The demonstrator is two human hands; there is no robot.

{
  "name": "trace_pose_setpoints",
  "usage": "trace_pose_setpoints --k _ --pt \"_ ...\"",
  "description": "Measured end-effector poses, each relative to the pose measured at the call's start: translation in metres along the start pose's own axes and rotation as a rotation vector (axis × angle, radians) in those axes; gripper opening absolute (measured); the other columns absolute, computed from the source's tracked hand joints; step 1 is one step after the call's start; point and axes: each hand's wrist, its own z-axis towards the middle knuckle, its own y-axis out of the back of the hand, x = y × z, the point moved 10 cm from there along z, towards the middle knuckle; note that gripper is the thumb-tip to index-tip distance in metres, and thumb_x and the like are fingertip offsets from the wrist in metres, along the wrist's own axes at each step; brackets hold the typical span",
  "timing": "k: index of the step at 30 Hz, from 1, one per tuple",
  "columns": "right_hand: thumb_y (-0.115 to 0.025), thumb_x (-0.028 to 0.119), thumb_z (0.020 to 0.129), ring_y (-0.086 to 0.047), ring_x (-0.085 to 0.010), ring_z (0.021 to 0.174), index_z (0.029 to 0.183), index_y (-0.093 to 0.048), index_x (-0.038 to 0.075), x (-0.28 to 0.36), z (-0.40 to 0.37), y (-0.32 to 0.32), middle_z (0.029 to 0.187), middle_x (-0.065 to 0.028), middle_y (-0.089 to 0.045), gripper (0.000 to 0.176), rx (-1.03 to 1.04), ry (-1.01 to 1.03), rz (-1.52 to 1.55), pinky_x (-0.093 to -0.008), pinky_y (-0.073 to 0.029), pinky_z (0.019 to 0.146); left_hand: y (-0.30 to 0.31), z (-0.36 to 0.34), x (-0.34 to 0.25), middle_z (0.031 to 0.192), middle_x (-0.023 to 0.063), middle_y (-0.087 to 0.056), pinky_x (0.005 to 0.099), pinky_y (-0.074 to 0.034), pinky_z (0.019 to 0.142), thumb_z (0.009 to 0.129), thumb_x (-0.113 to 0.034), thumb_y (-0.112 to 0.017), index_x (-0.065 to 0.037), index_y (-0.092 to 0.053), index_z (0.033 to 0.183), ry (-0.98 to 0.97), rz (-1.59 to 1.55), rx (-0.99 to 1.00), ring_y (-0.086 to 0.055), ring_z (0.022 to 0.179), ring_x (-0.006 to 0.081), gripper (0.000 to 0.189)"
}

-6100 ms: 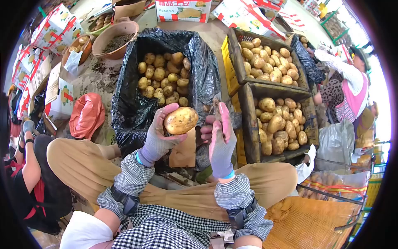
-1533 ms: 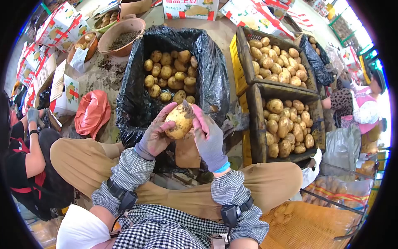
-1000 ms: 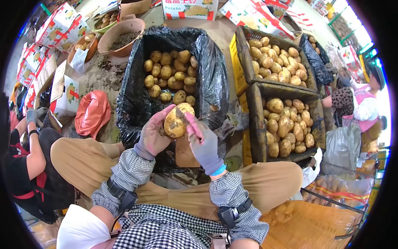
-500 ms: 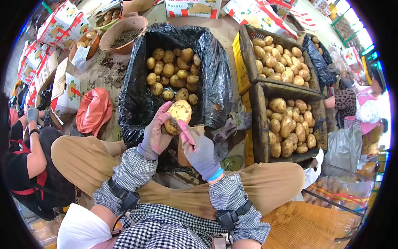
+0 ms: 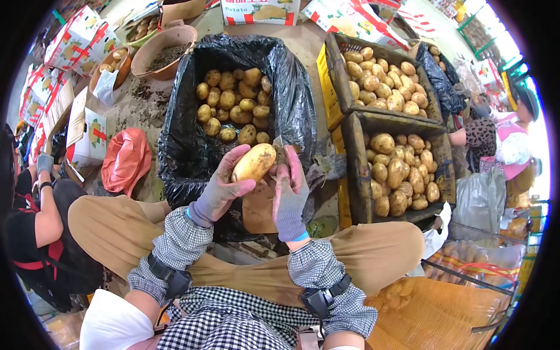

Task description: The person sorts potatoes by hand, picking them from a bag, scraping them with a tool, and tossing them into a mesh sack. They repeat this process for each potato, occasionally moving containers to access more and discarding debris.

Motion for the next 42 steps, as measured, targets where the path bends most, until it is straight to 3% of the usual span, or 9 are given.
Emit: trace_pose_setpoints --k 2,11,16,24,28,30,34,39,42 --pt "-0.048 0.017 0.098 -0.057 -0.0155 0.102 0.139 -0.039 0.003 0.003 0.003 0.000 0.131 -0.0073 -0.046 0.044 0.053 0.025 0.001 -0.0310 -0.049 0.091 -0.005 0.000 0.010 0.130 0.0066 -0.047 0.0302 -0.040 0.102 0.070 -0.006 -0.082 -0.004 -0.035 0.138 0.131 -0.109 0.045 -0.047 0.120 0.0165 0.082" --pt "-0.054 0.028 0.095 -0.057 -0.0080 0.076 0.137 -0.046 0.006 0.034 -0.001 -0.009 0.091 -0.0029 -0.059 0.048 0.165 0.132 -0.340 -0.0194 -0.048 0.062 0.004 -0.003 -0.022 0.127 0.0102 -0.050 0.0315 -0.041 0.101 0.065 -0.005 -0.082 -0.002 -0.044 0.131 -0.330 0.556 -0.012 -0.050 0.119 0.0209 0.076" --pt "-0.055 -0.007 0.080 -0.057 -0.0157 0.067 0.114 -0.063 0.001 0.035 -0.038 -0.058 0.075 -0.0091 -0.057 0.036 0.370 0.517 -0.987 -0.0264 -0.048 0.064 0.009 -0.005 -0.017 0.132 0.0129 -0.047 0.0318 -0.040 0.103 0.064 -0.003 -0.082 0.002 -0.049 0.126 -0.368 0.697 -0.038 -0.049 0.121 0.0220 0.070" --pt "-0.055 -0.005 0.072 -0.057 -0.0198 0.062 0.110 -0.066 0.010 0.036 -0.044 -0.059 0.077 -0.0050 -0.057 0.043 0.410 0.632 -1.053 -0.0273 -0.046 0.054 0.002 -0.010 -0.037 0.125 0.0135 -0.054 0.0329 -0.042 0.101 0.063 -0.008 -0.084 0.000 -0.051 0.127 -0.401 0.987 -0.097 -0.053 0.117 0.0228 0.072" --pt "-0.062 0.008 0.082 -0.058 -0.0120 0.067 0.127 -0.058 0.010 0.030 -0.026 -0.032 0.082 -0.0058 -0.058 0.045 0.337 0.610 -0.724 -0.0213 -0.045 0.057 0.017 -0.005 -0.019 0.125 0.0118 -0.054 0.0311 -0.042 0.100 0.065 -0.006 -0.083 0.000 -0.049 0.128 -0.306 0.745 -0.122 -0.052 0.116 0.0193 0.073" --pt "-0.061 0.026 0.092 -0.059 -0.0105 0.070 0.130 -0.055 0.011 0.016 0.000 0.012 0.085 -0.0043 -0.059 0.042 -0.001 0.009 -0.234 -0.0202 -0.046 0.057 0.013 -0.005 -0.028 0.125 0.0108 -0.052 0.0304 -0.043 0.099 0.067 -0.002 -0.081 0.000 -0.043 0.132 -0.340 0.607 -0.104 -0.052 0.115 0.0172 0.076" --pt "-0.055 0.041 0.094 -0.063 -0.0102 0.080 0.128 -0.053 0.010 -0.023 -0.002 0.000 0.099 -0.0034 -0.061 0.046 0.111 -0.444 0.111 -0.0203 -0.049 0.060 -0.008 -0.016 -0.048 0.132 0.0159 -0.041 0.0343 -0.040 0.102 0.063 -0.002 -0.082 -0.004 -0.041 0.122 -0.603 0.631 -0.022 -0.047 0.121 0.0231 0.071" --pt "-0.061 0.034 0.090 -0.054 -0.0205 0.114 0.130 -0.046 0.002 -0.002 -0.006 -0.028 0.123 -0.0102 -0.056 0.053 0.301 -0.351 0.299 -0.0375 -0.041 0.099 -0.024 -0.017 -0.045 0.136 0.0134 -0.039 0.0367 -0.038 0.105 0.065 -0.002 -0.081 -0.007 -0.035 0.132 -0.534 0.413 0.084 -0.044 0.125 0.0237 0.081" --pt "-0.060 0.033 0.090 -0.055 -0.0227 0.113 0.131 -0.044 0.003 0.010 0.001 -0.022 0.125 -0.0117 -0.055 0.053 0.258 -0.359 0.508 -0.0387 -0.043 0.097 -0.015 -0.007 -0.014 0.133 0.0082 -0.045 0.0332 -0.038 0.105 0.077 -0.007 -0.077 -0.002 -0.030 0.141 -0.080 0.054 0.108 -0.047 0.122 0.0185 0.079"
